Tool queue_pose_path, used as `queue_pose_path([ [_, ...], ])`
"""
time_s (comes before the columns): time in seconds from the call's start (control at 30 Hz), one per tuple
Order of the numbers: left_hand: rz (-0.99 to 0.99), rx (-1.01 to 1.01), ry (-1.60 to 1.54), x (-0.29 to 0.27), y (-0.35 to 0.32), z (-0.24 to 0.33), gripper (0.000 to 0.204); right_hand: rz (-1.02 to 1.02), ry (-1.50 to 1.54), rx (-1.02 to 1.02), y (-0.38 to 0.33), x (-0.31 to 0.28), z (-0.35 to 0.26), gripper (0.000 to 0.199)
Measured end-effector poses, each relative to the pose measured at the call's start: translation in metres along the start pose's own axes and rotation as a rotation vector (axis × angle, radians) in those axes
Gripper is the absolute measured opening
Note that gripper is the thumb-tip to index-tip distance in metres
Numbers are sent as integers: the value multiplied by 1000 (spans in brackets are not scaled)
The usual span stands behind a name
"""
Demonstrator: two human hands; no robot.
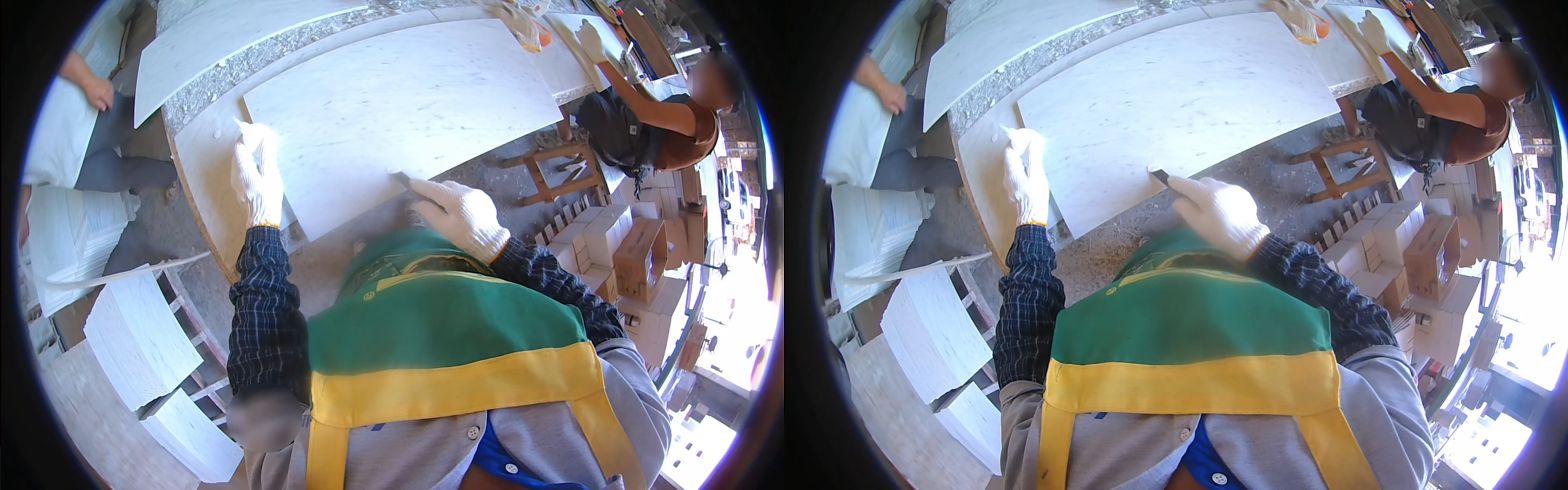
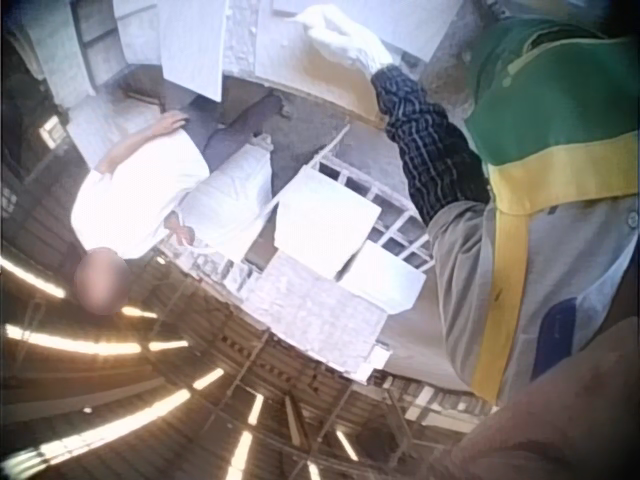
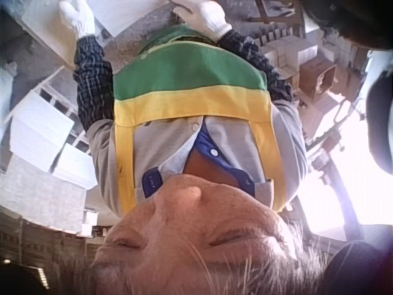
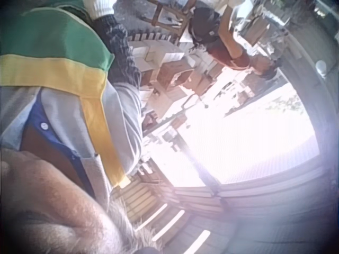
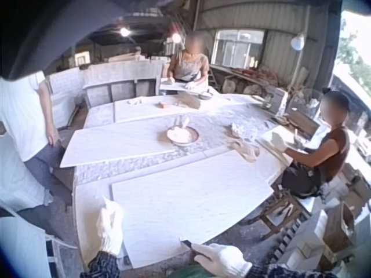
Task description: The person repeatedly picks up white stone slabs from a workbench, wipes their surfaces with gloved hands, and stacks them on a nearby rack. The person also uses a small tool to scrape or smooth the slab surface while seated at the bench. Coworkers are visible performing similar tasks at adjacent stations.
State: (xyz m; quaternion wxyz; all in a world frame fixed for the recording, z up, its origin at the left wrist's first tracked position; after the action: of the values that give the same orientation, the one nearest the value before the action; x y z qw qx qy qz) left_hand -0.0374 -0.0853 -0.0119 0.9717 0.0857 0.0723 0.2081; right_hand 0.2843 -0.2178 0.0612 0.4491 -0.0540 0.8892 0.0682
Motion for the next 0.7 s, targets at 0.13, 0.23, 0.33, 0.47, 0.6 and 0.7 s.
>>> queue_pose_path([
  [0.13, 1, 184, 404, 0, -4, 11, 23, -31, -7, 16, 3, 0, 1, 38],
  [0.23, 20, 169, 337, 1, -5, 14, 23, -55, -35, 25, -1, -3, -1, 38],
  [0.33, 15, 128, 325, 1, -5, 13, 24, -26, -15, 24, 3, -4, -3, 38],
  [0.47, 4, 198, 389, 0, -4, 13, 23, 32, -2, -22, 13, 0, -1, 37],
  [0.6, 7, 161, 354, 0, -3, 8, 23, -47, -49, 1, 1, 0, 4, 37],
  [0.7, 4, 65, 216, 0, -2, 3, 23, -36, -29, -10, -10, -2, 4, 37],
])
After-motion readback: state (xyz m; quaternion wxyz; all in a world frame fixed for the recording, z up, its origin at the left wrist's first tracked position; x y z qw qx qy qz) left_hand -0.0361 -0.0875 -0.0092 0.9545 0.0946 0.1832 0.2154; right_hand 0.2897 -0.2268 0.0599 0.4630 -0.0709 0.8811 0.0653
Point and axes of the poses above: each hand's wrist, its own y-axis towards the middle knuckle, its own x-axis out of the palm, z = x × y, the point moved 3 cm from there along y, towards the middle knuckle, and after that the axes turned 5 degrees about z, right-handed, at the moved point
